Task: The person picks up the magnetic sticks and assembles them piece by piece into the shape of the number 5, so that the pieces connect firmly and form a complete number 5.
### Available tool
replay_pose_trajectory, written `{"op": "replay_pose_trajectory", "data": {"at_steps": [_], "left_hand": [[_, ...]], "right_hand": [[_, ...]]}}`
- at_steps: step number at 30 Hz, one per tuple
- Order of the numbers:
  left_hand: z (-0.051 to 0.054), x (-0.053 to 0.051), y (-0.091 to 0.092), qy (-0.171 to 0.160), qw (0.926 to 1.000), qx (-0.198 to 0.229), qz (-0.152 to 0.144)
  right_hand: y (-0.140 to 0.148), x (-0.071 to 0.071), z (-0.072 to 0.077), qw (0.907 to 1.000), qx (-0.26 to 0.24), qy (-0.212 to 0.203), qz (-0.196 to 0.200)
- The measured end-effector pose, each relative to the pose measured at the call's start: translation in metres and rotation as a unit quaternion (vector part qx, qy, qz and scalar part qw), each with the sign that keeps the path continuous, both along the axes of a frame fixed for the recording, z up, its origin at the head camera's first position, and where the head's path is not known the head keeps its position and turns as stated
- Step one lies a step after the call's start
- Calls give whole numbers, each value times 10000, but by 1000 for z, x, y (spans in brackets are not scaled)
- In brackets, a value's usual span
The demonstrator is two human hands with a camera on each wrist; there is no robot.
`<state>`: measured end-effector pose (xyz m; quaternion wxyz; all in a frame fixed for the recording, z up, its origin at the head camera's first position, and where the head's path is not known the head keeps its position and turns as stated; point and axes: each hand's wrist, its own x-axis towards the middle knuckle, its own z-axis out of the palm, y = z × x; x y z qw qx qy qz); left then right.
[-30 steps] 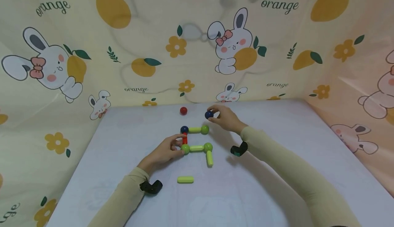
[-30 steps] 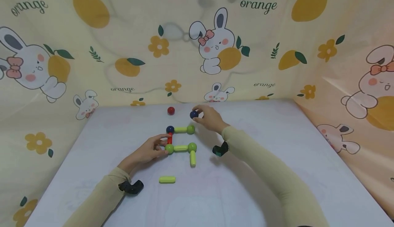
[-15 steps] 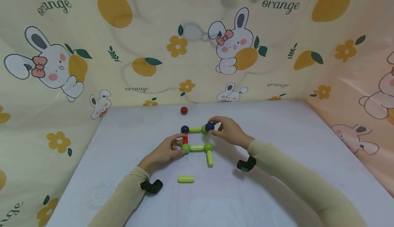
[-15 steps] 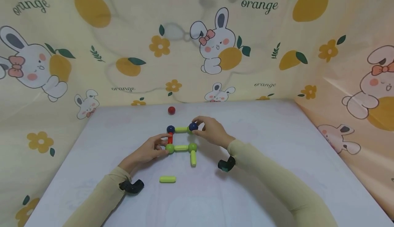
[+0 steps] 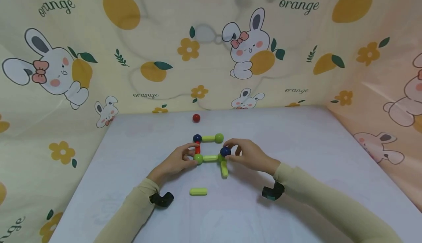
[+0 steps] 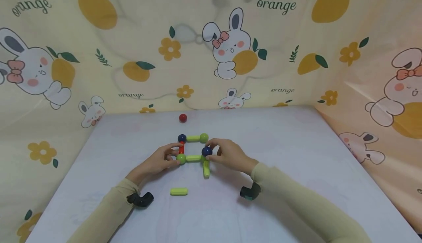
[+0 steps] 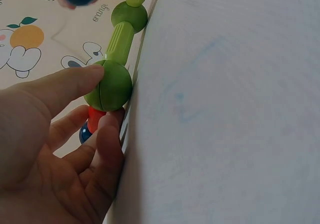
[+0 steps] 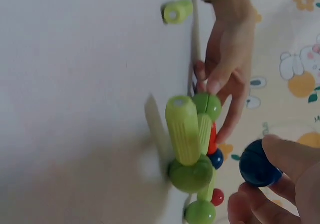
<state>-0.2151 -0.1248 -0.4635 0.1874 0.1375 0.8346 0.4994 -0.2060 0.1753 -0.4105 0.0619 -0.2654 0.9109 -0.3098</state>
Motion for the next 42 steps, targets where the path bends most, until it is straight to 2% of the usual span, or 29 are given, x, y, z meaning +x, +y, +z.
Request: {"op": "replay_pose_trajectory", "data": {"at_steps": [5,16,25,35,42], "left_hand": [[1,0,0,18,10000,-6,31],[-2,-1,-1,45,9999,53,-92],[1,-1,-2,-2,10000,-5,-21],[1,-1,-1,-19,10000,34,-17],[1,-1,-2,-66,9999,78,21]], "right_hand": [[4,11,-3,9996,13,-198,212],[16,30,-7,9986,-132,-307,412],[16,49,-10,9968,-49,-420,672],[10,57,-21,9964,299,-505,617],[5,58,-26,9967,538,-311,527]]}}
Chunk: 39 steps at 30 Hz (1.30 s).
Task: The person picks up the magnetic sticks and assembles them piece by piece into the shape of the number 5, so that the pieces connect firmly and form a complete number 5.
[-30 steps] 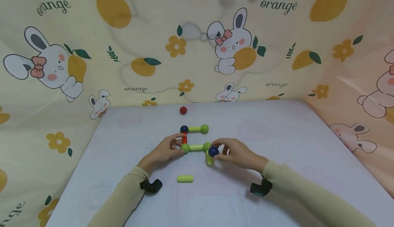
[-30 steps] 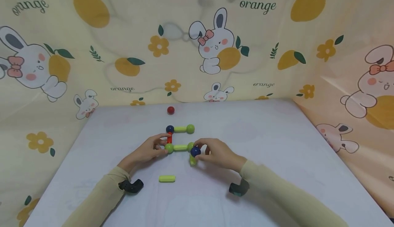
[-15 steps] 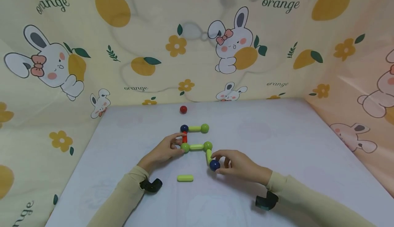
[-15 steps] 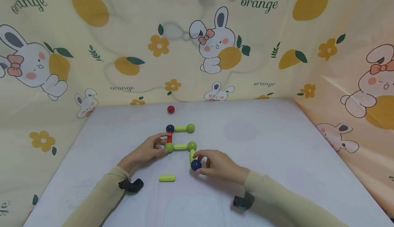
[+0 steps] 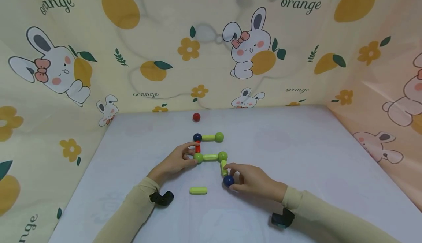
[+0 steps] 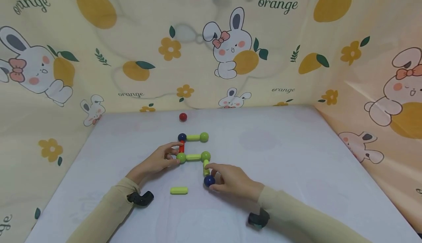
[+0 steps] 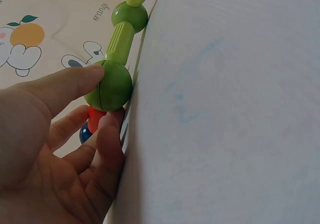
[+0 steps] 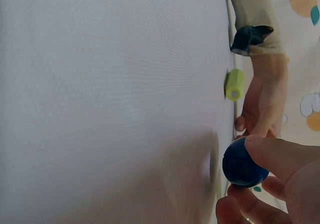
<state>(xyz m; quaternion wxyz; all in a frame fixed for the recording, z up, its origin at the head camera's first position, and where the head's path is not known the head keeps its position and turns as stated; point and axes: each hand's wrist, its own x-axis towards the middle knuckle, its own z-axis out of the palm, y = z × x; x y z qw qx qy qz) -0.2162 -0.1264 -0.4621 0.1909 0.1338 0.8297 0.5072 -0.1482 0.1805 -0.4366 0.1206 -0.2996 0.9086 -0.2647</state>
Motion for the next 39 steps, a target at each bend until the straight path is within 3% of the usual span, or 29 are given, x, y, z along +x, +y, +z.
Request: {"op": "replay_pose_trajectory", "data": {"at_steps": [7,14,21,30,39], "left_hand": [[1,-1,0,13,10000,-46,-3],[3,1,1,25,10000,-51,-18],[3,2,2,-1,10000,-36,43],[0,1,4,-15,9999,-76,64],[-6,-1,2,147,9998,-143,-44]], "right_hand": [[-2,-3,-2,9995,226,219,-39],[-2,-6,-1,9996,261,42,-33],[1,-14,-8,9986,-101,-510,126],[7,-15,-11,9940,-544,-891,311],[9,-11,-19,9940,-728,-691,436]]}}
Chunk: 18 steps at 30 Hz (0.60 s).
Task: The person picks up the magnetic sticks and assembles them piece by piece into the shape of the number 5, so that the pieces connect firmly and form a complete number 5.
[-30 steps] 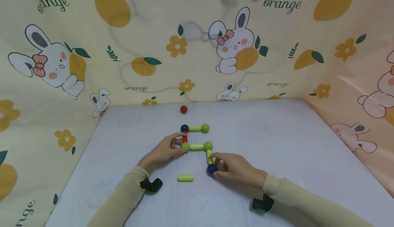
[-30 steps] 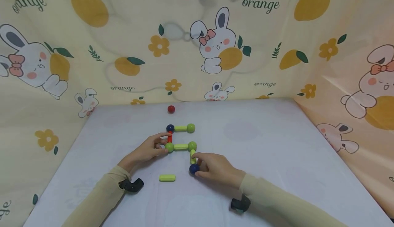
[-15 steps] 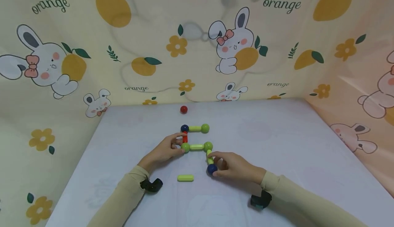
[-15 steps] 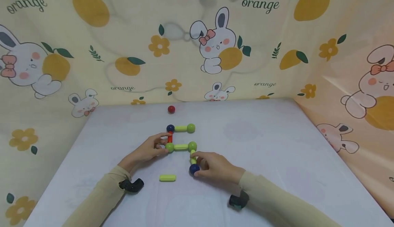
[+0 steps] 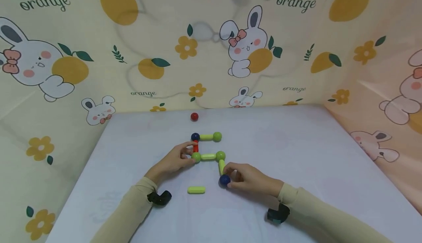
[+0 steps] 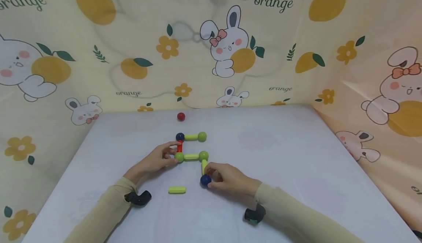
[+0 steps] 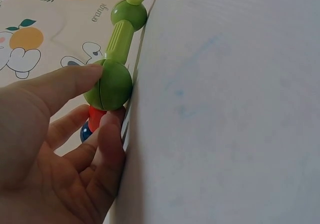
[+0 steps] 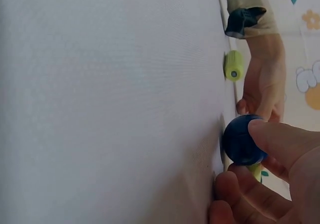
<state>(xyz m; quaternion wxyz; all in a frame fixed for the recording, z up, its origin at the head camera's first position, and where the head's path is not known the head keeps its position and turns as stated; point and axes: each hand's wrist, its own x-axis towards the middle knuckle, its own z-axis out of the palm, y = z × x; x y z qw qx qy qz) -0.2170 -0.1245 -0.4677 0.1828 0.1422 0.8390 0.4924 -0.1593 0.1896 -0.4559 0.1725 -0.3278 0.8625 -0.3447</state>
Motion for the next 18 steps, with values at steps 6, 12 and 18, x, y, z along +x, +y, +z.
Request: {"op": "replay_pose_trajectory", "data": {"at_steps": [6,12,18], "left_hand": [[2,2,0,-49,10000,30,-18],[2,2,0,-75,10000,-25,-12],[2,4,-4,-88,9999,-19,-114]], "right_hand": [[1,0,1,10000,-57,-56,15],[2,1,1,10000,-69,-13,35],[2,2,1,9999,-119,-1,93]]}}
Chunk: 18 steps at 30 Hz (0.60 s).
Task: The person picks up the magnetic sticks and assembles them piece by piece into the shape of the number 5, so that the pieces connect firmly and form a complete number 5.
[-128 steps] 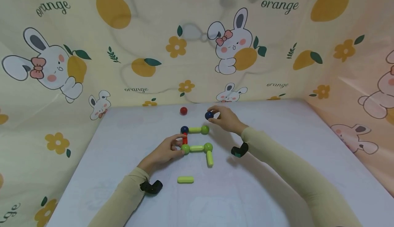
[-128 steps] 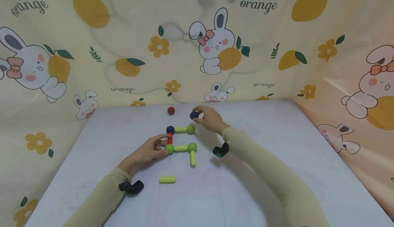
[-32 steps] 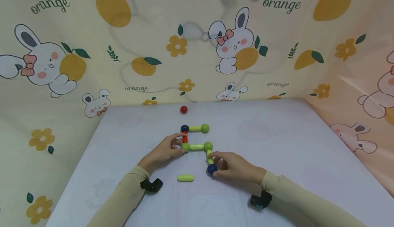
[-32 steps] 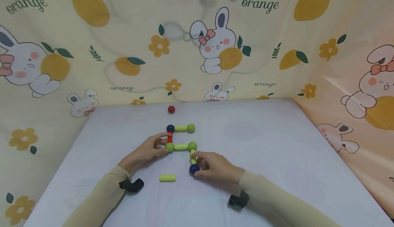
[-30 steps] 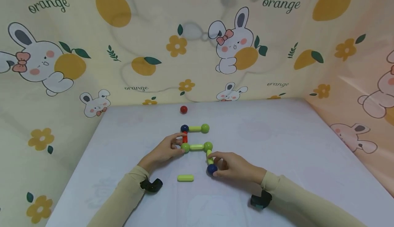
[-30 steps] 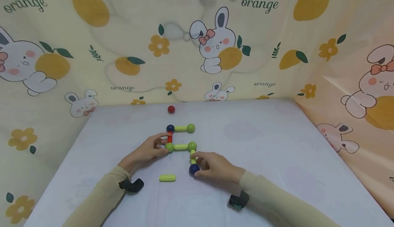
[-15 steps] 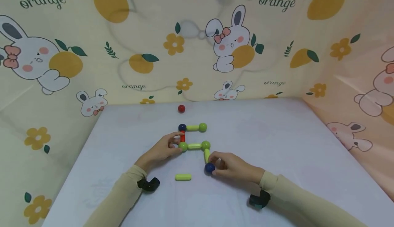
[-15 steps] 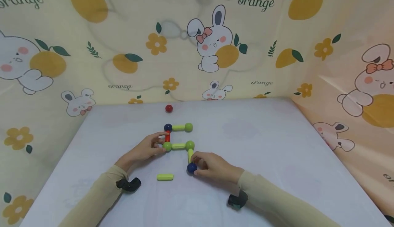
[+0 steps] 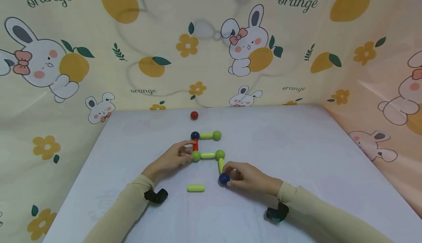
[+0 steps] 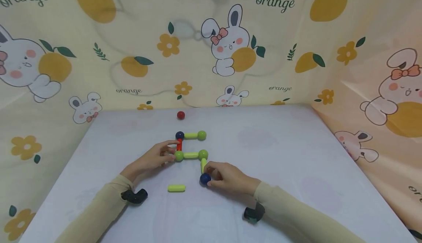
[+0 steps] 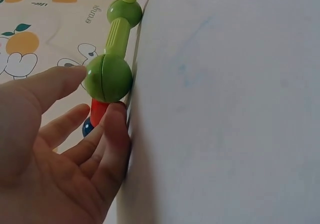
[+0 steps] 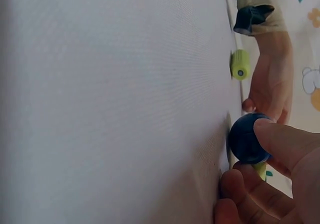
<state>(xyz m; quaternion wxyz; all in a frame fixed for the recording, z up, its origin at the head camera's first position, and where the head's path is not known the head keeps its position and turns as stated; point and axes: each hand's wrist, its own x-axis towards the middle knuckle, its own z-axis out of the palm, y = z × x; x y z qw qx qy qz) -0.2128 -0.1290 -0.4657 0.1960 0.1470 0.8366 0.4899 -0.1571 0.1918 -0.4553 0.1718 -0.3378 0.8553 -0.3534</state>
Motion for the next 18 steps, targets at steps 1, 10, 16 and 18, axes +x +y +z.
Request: {"op": "replay_pose_trajectory", "data": {"at_steps": [1,10,16,18], "left_hand": [[1,0,-1,2,10000,11,-10],[7,10,-10,181,9998,-23,-115],[6,21,-18,267,9991,-340,49],[7,26,-21,303,9989,-365,30]], "right_hand": [[0,0,0,10000,-4,-1,-3],[3,1,-4,9998,-78,145,89],[5,2,-6,9999,-10,98,55],[5,2,-6,10000,26,65,42]]}}
